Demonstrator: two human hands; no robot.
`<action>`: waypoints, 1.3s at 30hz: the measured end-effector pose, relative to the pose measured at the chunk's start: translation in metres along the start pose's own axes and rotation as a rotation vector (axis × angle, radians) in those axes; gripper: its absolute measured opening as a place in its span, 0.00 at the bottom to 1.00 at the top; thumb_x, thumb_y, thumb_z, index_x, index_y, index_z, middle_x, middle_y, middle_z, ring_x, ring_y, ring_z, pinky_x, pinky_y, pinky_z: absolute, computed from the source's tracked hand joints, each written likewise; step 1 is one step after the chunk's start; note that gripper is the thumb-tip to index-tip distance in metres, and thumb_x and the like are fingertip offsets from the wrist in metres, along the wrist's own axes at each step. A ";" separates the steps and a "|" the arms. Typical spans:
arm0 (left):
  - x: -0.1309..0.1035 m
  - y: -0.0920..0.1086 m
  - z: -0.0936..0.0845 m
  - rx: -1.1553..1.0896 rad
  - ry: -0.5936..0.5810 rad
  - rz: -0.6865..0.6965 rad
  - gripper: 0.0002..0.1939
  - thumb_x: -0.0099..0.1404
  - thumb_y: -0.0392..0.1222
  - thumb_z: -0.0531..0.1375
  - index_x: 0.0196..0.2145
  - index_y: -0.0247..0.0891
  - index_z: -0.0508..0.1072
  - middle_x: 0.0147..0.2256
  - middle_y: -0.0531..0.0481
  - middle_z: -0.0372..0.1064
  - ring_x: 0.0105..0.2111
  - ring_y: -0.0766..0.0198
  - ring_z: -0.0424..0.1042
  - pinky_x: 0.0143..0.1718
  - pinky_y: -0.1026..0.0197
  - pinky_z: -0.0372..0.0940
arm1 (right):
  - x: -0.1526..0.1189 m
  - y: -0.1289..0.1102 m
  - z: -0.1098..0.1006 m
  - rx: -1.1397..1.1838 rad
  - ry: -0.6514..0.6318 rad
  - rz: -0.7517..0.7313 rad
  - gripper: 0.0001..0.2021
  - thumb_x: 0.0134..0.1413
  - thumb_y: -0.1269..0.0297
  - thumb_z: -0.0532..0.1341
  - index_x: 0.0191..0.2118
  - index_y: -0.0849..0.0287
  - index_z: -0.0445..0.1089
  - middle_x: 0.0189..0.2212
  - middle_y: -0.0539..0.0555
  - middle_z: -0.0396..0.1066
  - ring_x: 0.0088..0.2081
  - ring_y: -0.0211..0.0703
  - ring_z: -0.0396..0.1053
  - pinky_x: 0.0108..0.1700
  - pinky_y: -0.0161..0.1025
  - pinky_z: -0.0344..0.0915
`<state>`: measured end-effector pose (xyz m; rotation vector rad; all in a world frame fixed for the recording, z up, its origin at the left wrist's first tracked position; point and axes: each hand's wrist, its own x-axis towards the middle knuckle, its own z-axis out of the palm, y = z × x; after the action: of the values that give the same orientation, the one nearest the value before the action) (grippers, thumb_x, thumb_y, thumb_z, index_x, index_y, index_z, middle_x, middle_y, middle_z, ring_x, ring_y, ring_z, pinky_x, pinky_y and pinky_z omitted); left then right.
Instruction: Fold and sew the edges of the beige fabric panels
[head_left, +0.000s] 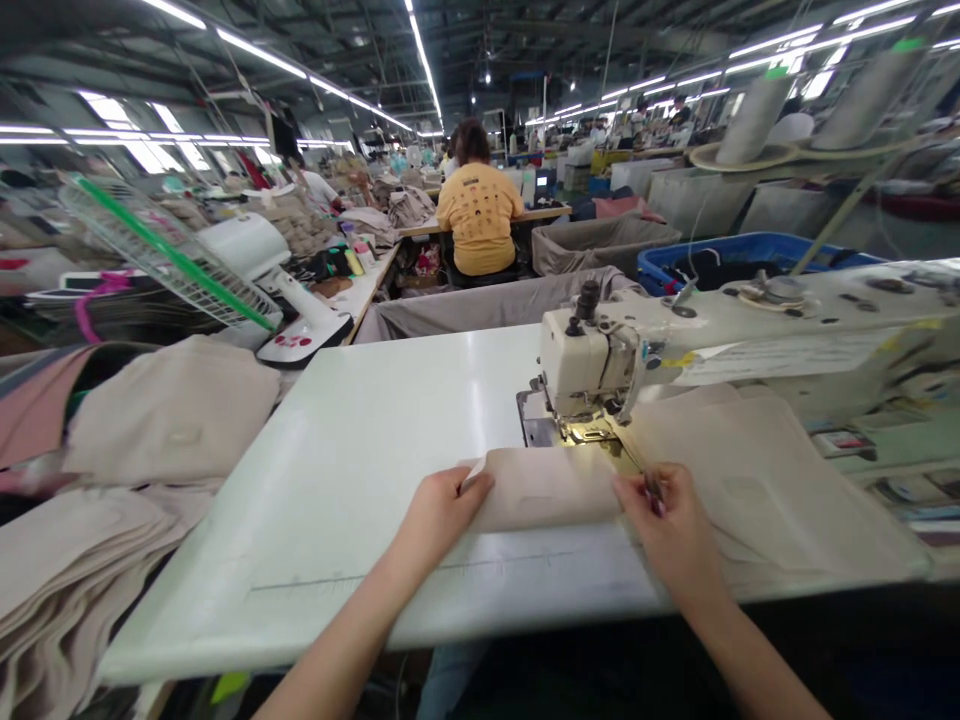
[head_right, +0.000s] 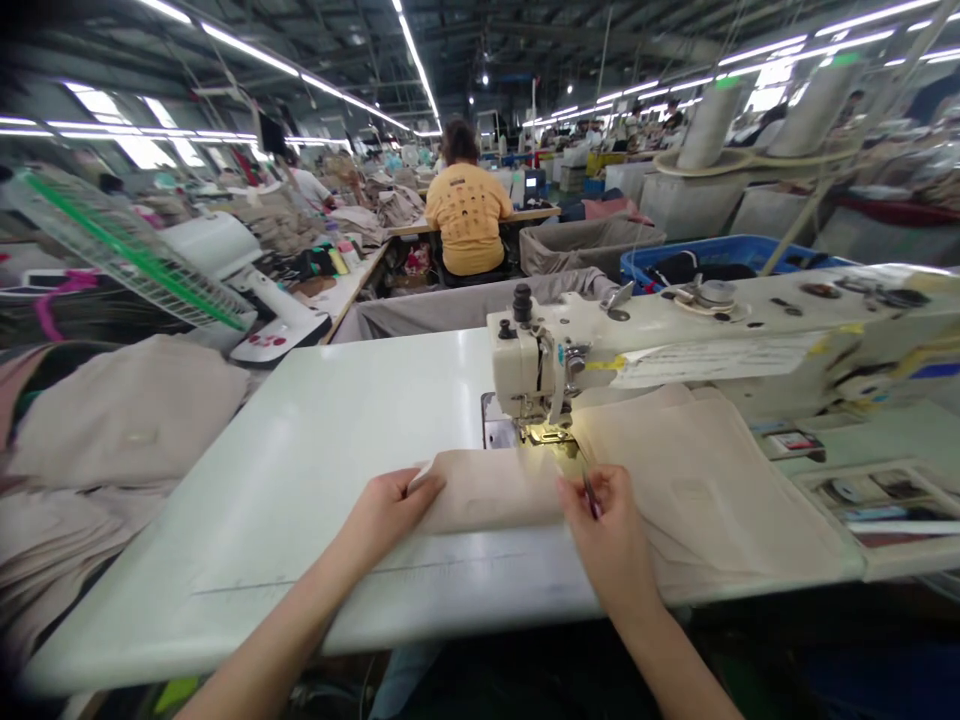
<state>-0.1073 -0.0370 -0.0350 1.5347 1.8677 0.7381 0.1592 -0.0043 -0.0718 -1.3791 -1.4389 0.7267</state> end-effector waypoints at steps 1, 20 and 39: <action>-0.001 -0.002 0.001 -0.003 0.004 -0.016 0.20 0.63 0.53 0.54 0.20 0.38 0.66 0.22 0.54 0.65 0.25 0.63 0.62 0.26 0.64 0.53 | -0.003 -0.001 -0.001 0.004 -0.059 -0.037 0.13 0.54 0.53 0.64 0.33 0.52 0.59 0.23 0.47 0.70 0.24 0.40 0.69 0.27 0.35 0.67; -0.047 -0.015 0.006 -0.066 0.175 0.122 0.11 0.68 0.39 0.51 0.35 0.41 0.73 0.33 0.50 0.72 0.35 0.60 0.71 0.38 0.58 0.67 | 0.002 0.006 -0.009 -0.215 -0.420 -0.251 0.15 0.61 0.59 0.56 0.45 0.51 0.79 0.42 0.54 0.80 0.42 0.46 0.78 0.40 0.36 0.74; -0.046 -0.011 0.008 -0.074 0.210 0.019 0.13 0.67 0.38 0.55 0.40 0.39 0.81 0.30 0.50 0.70 0.31 0.63 0.71 0.34 0.62 0.67 | -0.012 0.007 -0.011 -0.325 -0.329 -0.229 0.13 0.61 0.52 0.59 0.42 0.49 0.80 0.39 0.51 0.78 0.40 0.43 0.77 0.37 0.31 0.71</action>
<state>-0.1020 -0.0834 -0.0435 1.4776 1.9538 0.9992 0.1702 -0.0163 -0.0774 -1.3449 -2.0100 0.6074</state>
